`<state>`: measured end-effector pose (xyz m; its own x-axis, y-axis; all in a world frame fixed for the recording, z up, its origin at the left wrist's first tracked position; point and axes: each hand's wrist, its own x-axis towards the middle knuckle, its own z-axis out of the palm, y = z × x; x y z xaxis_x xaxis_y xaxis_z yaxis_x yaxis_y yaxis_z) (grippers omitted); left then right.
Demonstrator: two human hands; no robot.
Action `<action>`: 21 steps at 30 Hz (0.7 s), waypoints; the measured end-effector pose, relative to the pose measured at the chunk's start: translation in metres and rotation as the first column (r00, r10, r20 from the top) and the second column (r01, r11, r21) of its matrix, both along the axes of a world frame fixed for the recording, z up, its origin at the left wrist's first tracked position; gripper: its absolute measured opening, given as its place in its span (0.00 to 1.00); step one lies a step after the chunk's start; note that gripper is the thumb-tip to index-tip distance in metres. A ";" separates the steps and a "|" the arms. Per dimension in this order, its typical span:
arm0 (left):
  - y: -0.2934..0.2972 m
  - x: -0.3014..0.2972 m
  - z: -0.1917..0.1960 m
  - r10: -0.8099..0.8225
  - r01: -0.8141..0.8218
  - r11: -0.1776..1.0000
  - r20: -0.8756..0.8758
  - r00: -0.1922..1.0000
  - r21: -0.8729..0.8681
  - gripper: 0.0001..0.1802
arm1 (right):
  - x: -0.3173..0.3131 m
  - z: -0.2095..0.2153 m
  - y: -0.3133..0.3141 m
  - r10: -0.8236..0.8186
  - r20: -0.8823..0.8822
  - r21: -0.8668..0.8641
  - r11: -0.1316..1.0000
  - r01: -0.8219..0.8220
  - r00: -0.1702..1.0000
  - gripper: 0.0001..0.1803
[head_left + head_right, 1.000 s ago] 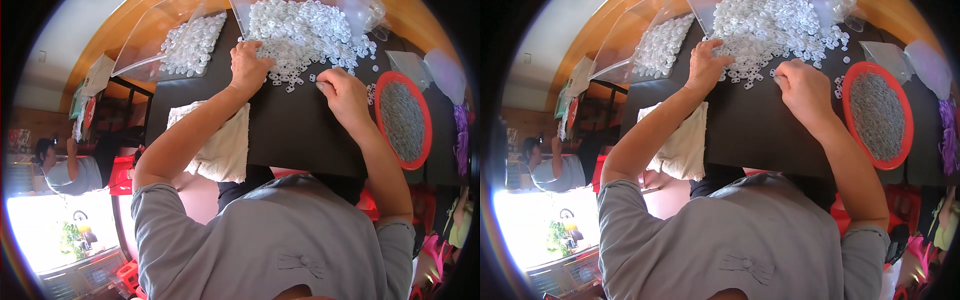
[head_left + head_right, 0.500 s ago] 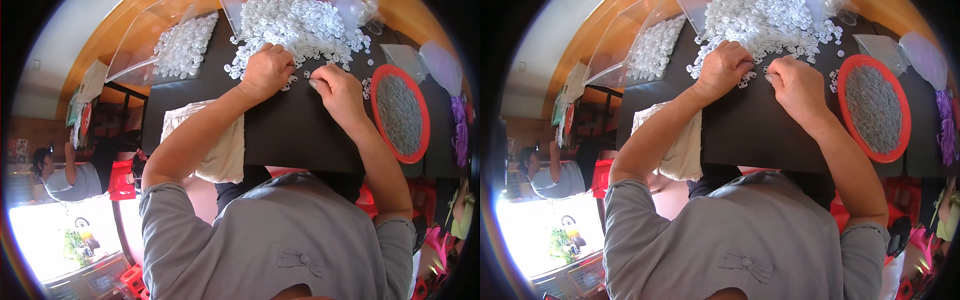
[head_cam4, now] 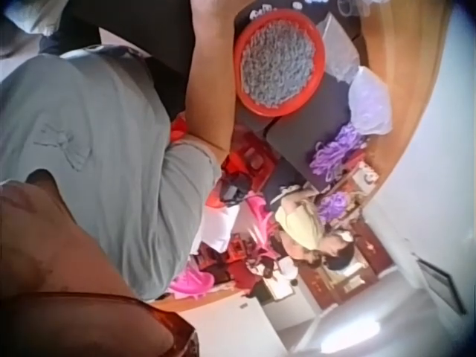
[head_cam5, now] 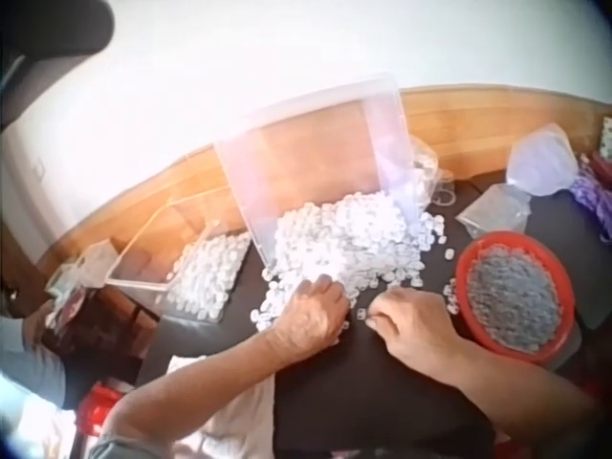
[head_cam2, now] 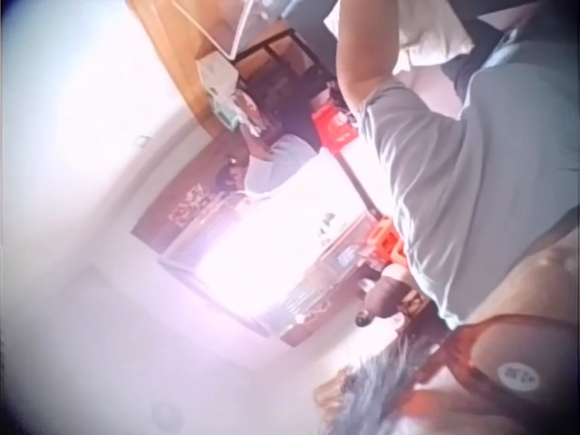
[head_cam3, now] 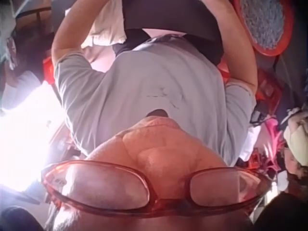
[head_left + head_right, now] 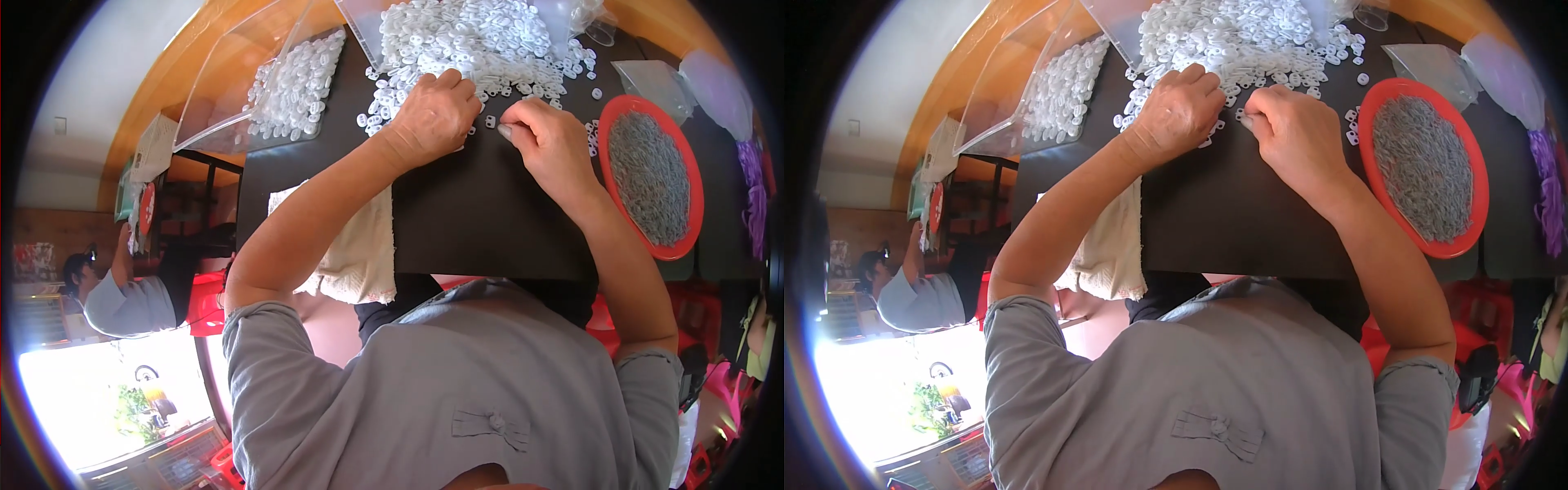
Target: Manually attaching small white plastic components to metal rings at a workbench.
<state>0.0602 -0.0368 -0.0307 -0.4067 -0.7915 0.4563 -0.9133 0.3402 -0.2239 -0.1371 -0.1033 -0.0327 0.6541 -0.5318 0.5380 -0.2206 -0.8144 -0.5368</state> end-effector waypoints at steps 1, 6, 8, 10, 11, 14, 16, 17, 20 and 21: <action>-0.001 0.001 0.001 -0.033 0.032 0.999 0.037 0.999 0.015 0.07 | 0.000 0.001 0.000 -0.002 0.003 0.002 1.000 0.002 1.000 0.03; -0.010 0.008 0.001 -0.123 0.117 0.991 0.108 0.986 0.062 0.07 | -0.001 0.003 -0.001 0.011 0.025 0.009 1.000 -0.011 1.000 0.03; -0.016 0.009 0.001 -0.123 0.116 0.991 0.115 0.986 0.065 0.07 | -0.002 0.005 -0.001 0.005 0.020 0.023 1.000 -0.006 1.000 0.03; -0.021 0.011 -0.001 -0.115 0.109 0.992 0.087 0.990 0.071 0.06 | -0.002 0.006 -0.002 0.001 0.015 0.034 0.999 -0.002 1.000 0.03; -0.023 0.012 -0.003 -0.105 0.101 0.992 0.057 0.993 0.078 0.06 | -0.002 0.004 -0.004 -0.012 0.024 0.036 0.999 0.011 1.000 0.03; -0.024 0.019 -0.008 -0.090 0.092 0.995 -0.056 0.994 0.034 0.06 | -0.002 0.007 -0.004 -0.027 0.034 0.055 0.998 0.025 0.999 0.03; -0.022 0.020 -0.010 -0.109 0.110 0.994 -0.097 0.989 0.015 0.05 | -0.001 0.008 -0.004 -0.031 0.034 0.074 0.997 0.028 0.999 0.03; -0.021 0.019 -0.011 -0.128 0.129 0.992 -0.139 0.982 -0.003 0.07 | -0.001 0.007 -0.005 -0.032 0.038 0.067 0.997 0.030 0.999 0.03; -0.018 0.020 -0.006 -0.143 0.149 0.988 -0.102 0.984 0.048 0.06 | -0.001 0.007 -0.003 -0.028 0.037 0.062 0.998 0.025 0.999 0.03; -0.017 0.018 -0.005 -0.143 0.149 0.988 -0.102 0.984 0.049 0.06 | -0.001 0.008 -0.003 -0.023 0.031 0.064 0.998 0.021 0.999 0.03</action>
<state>0.0785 -0.0538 -0.0361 -0.4756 -0.7522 0.4560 -0.8693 0.4811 -0.1132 -0.1386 -0.1060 -0.0252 0.6249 -0.5798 0.5228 -0.2201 -0.7733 -0.5946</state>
